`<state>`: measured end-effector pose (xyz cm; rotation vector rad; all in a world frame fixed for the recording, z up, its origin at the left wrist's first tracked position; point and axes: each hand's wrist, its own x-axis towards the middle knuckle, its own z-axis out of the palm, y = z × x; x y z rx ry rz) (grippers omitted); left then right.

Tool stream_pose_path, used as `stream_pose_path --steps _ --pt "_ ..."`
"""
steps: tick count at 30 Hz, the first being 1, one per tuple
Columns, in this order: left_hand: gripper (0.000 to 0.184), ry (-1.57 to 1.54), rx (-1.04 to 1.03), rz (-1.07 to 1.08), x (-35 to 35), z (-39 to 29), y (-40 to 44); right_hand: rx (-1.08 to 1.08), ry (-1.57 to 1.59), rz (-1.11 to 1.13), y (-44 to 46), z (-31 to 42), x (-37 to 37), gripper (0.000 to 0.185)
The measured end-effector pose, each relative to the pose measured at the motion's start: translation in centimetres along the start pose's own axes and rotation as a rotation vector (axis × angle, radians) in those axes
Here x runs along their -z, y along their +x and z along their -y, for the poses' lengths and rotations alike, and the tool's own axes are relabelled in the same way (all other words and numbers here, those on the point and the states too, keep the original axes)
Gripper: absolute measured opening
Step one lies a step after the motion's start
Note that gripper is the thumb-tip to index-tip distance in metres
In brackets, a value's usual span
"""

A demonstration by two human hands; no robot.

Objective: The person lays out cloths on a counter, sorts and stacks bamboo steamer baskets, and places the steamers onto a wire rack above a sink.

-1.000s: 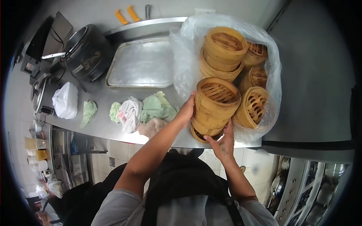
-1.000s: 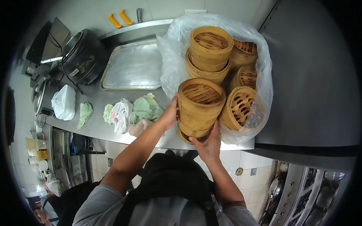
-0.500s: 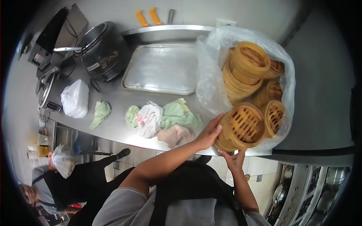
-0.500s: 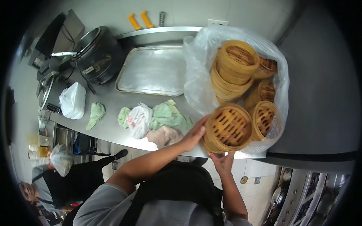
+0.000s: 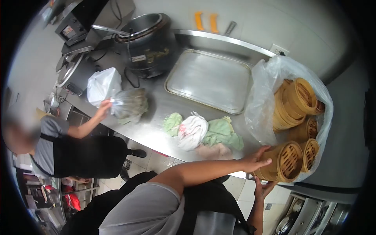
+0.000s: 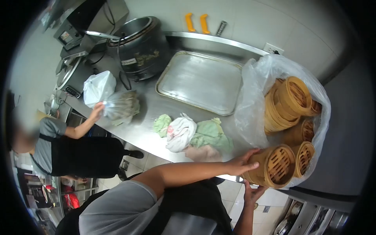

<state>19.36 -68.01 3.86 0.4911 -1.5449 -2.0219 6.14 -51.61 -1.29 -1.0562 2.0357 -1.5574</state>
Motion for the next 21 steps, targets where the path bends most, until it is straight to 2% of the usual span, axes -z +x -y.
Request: stream_pose_path --steps 2,4,6,10,12,13,17,19,21 --pt "0.081 0.091 -0.061 0.058 0.0 -0.2 0.0 0.054 0.063 -0.003 -0.2 -1.2 -0.2 0.100" --pt "0.080 0.333 -0.128 0.026 -0.2 -0.7 -0.4 0.022 0.092 0.032 0.0 -1.8 -0.1 0.100" --pt "0.081 0.369 -0.101 -0.035 -0.7 -0.3 -0.4 -0.016 0.116 0.056 0.1 -1.7 0.1 0.100" --pt "0.083 0.175 -0.020 -0.053 -0.5 1.0 0.0 0.035 0.122 0.113 0.8 0.6 0.3 0.098" --pt "0.085 0.113 -0.138 -0.042 -1.0 1.3 0.1 0.037 0.071 0.107 1.0 0.2 0.5 0.098" --pt "0.086 0.143 -0.133 -0.041 -1.2 1.3 -0.1 0.025 -0.011 0.093 0.9 0.6 0.5 0.098" --pt "0.086 0.288 -0.173 -0.072 -1.3 1.4 -0.3 0.100 0.140 0.103 0.8 0.8 0.2 0.100" --pt "0.084 0.298 -0.135 -0.049 -0.9 1.7 -0.4 0.009 0.028 0.147 1.1 2.1 0.5 0.098" --pt "0.083 0.311 -0.123 -0.040 -0.5 1.8 0.0 0.006 0.094 0.148 1.2 2.1 0.6 0.097"
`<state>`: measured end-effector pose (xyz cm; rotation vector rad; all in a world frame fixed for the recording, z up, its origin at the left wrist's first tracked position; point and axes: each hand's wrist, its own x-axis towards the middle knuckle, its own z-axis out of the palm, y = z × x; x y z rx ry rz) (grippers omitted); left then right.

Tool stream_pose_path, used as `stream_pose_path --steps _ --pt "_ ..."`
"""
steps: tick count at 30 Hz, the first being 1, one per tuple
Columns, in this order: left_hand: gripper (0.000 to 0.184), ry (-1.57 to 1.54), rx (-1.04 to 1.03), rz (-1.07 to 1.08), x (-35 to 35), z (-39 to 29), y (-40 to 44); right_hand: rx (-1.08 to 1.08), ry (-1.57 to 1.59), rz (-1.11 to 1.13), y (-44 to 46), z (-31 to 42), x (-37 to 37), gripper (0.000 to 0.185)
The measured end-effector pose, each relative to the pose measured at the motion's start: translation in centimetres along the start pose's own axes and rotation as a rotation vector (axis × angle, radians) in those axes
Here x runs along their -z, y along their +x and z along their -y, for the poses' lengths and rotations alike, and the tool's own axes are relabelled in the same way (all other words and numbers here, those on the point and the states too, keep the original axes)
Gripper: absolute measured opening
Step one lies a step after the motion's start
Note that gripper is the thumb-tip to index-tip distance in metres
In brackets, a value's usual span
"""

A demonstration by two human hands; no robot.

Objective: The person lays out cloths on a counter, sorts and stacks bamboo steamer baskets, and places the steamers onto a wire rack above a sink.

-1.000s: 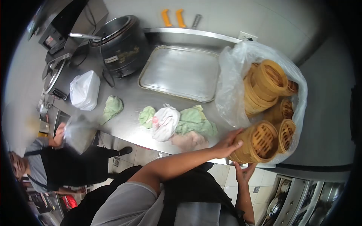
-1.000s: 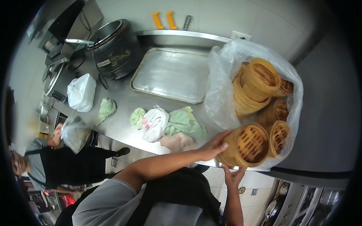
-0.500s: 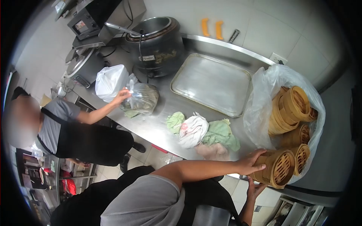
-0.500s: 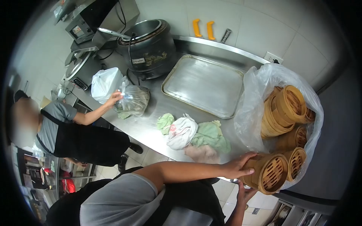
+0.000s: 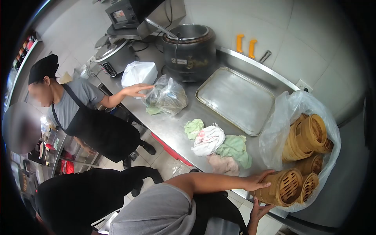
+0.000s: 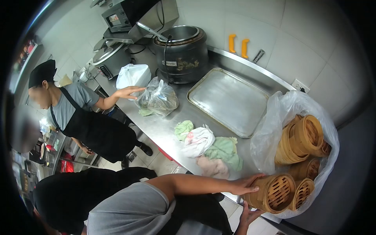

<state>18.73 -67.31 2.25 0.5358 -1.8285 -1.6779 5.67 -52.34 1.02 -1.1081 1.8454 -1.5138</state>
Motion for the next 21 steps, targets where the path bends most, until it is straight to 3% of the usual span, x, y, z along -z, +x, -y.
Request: stream_pose_path --steps 3,5,9,10,11,13,15,16,17,19,20,21 --pt "0.079 -0.113 0.035 0.021 0.3 0.1 -0.2 -0.030 0.122 0.027 0.0 0.9 0.3 0.096" --pt "0.069 -0.140 0.163 -0.050 0.3 -0.3 -0.7 0.004 0.028 0.061 -0.2 1.5 0.6 0.097" --pt "0.052 0.066 0.057 -0.004 4.2 -2.5 -3.0 0.092 -0.080 0.029 -1.2 -0.1 1.4 0.101" --pt "0.042 0.127 -0.021 -0.091 6.3 -3.2 -4.1 0.177 -0.156 -0.215 -2.0 0.7 0.1 0.070" --pt "0.034 0.187 -0.099 -0.177 8.6 -4.1 -5.5 0.183 -0.155 -0.223 -2.4 0.7 0.1 0.070" --pt "0.025 0.387 -0.168 -0.576 15.9 -6.2 -8.4 0.268 -0.346 -0.282 -4.0 0.0 1.1 0.033" --pt "0.038 1.030 -0.122 -0.875 26.5 -5.3 -12.2 -0.025 -0.317 -0.110 -6.4 0.2 1.6 0.026" --pt "0.053 1.194 0.040 -1.162 30.7 -6.4 -14.3 -0.006 -0.368 -0.061 -7.1 1.3 1.0 0.025" --pt "0.070 1.337 0.195 -1.165 34.5 -8.3 -16.5 0.013 -0.419 -0.012 -7.6 2.2 0.4 0.025" --pt "0.067 1.545 0.540 -1.376 39.6 -7.7 -19.4 0.016 -0.488 0.026 -8.2 2.8 -0.7 0.026" --pt "0.067 1.542 0.532 -1.378 41.9 -6.4 -20.7 -0.006 -0.476 0.039 -8.2 2.8 -1.4 0.027" --pt "0.063 1.280 0.702 -1.215 44.2 -4.9 -21.9 -0.029 -0.464 0.056 -8.1 2.9 -2.1 0.027"
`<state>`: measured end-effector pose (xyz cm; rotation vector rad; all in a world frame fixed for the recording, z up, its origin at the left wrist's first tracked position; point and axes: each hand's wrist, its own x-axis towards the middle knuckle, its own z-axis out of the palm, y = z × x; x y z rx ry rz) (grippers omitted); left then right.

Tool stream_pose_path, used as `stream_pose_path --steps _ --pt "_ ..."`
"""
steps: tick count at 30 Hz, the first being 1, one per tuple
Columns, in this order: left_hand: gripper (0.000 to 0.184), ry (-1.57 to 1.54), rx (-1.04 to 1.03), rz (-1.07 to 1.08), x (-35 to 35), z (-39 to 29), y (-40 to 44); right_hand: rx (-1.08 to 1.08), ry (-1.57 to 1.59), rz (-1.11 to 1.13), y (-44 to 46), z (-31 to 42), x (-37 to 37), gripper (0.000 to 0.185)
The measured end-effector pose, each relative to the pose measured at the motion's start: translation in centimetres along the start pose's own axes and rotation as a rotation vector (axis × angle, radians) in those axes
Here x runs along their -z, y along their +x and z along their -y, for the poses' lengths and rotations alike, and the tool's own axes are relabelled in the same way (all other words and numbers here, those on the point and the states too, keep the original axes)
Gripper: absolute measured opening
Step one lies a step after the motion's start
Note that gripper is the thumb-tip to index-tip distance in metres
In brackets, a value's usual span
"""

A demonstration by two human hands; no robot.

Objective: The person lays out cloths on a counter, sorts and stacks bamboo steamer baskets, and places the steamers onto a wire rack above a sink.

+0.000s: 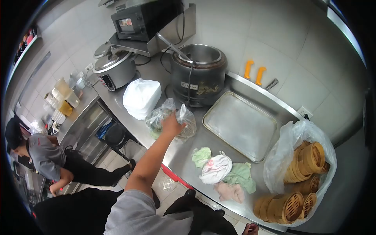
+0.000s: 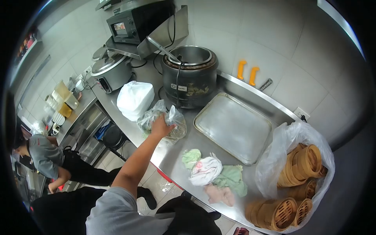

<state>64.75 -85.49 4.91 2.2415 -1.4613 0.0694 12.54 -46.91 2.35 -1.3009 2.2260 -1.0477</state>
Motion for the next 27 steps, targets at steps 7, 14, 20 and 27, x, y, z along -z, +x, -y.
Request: stream_pose_path --steps 7,14,20,27 --pt "0.033 -0.187 -0.161 0.024 1.0 0.8 -0.4 0.071 -0.077 -0.029 1.4 3.8 -3.2 0.024" --pt "0.042 0.074 0.106 -0.038 0.8 4.6 3.4 0.073 -0.027 -0.075 0.7 4.2 -4.0 0.021" --pt "0.034 -0.176 0.136 0.109 0.2 5.9 4.8 0.024 -0.091 -0.056 -1.3 5.5 -3.7 0.019" --pt "0.014 -0.712 0.177 0.021 1.5 8.5 6.3 0.006 -0.140 -0.014 -2.4 6.1 -2.5 0.016"
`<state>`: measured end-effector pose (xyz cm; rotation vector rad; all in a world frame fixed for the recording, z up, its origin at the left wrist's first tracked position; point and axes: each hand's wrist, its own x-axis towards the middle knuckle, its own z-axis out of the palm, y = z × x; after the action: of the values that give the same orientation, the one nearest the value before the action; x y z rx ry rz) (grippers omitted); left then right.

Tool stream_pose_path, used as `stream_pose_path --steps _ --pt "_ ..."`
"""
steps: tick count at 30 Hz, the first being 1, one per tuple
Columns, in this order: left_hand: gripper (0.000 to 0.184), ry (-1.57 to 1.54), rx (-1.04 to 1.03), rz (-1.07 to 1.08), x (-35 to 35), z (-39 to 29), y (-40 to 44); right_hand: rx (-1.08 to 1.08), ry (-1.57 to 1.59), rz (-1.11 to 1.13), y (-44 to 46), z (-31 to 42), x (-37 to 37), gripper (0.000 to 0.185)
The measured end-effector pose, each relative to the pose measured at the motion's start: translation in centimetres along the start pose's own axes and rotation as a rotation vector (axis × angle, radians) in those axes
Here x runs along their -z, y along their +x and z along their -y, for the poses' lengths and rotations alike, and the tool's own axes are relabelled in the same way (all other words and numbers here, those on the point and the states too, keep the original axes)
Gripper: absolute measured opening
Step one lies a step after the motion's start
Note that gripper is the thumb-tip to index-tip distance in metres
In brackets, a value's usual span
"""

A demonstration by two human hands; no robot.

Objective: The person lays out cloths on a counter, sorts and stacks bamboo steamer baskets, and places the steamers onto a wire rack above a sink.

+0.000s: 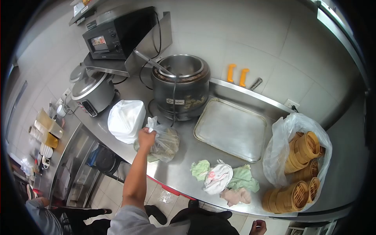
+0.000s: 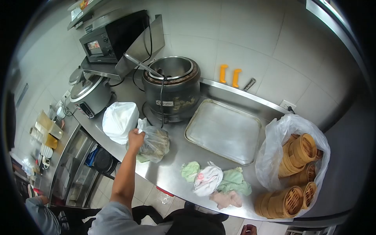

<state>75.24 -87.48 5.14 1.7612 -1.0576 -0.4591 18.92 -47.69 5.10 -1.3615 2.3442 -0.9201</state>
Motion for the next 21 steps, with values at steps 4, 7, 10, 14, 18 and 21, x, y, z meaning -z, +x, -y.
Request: stream_pose_path --steps 4,7,10,14,18,21 --pt "0.008 -0.240 0.045 -0.037 4.4 -5.9 -2.7 0.024 0.027 0.004 0.3 0.8 -0.1 0.016" --pt "0.009 -0.270 0.092 -0.022 7.2 -7.3 -4.1 0.092 0.014 0.032 1.3 1.7 -0.7 0.017" --pt "0.009 -0.245 0.051 -0.050 8.9 -6.0 -5.5 0.112 -0.022 0.075 2.3 2.3 -1.8 0.018" --pt "0.008 -0.223 0.054 -0.084 10.2 -4.9 -5.3 0.156 0.034 0.106 3.1 4.2 -2.2 0.016" --pt "0.010 -0.085 0.069 -0.169 10.8 0.2 -1.2 0.182 0.040 0.150 3.4 6.2 -2.1 0.013" --pt "0.017 0.127 0.067 -0.295 10.8 2.8 1.9 0.207 0.017 0.144 3.8 7.5 -2.0 0.012"
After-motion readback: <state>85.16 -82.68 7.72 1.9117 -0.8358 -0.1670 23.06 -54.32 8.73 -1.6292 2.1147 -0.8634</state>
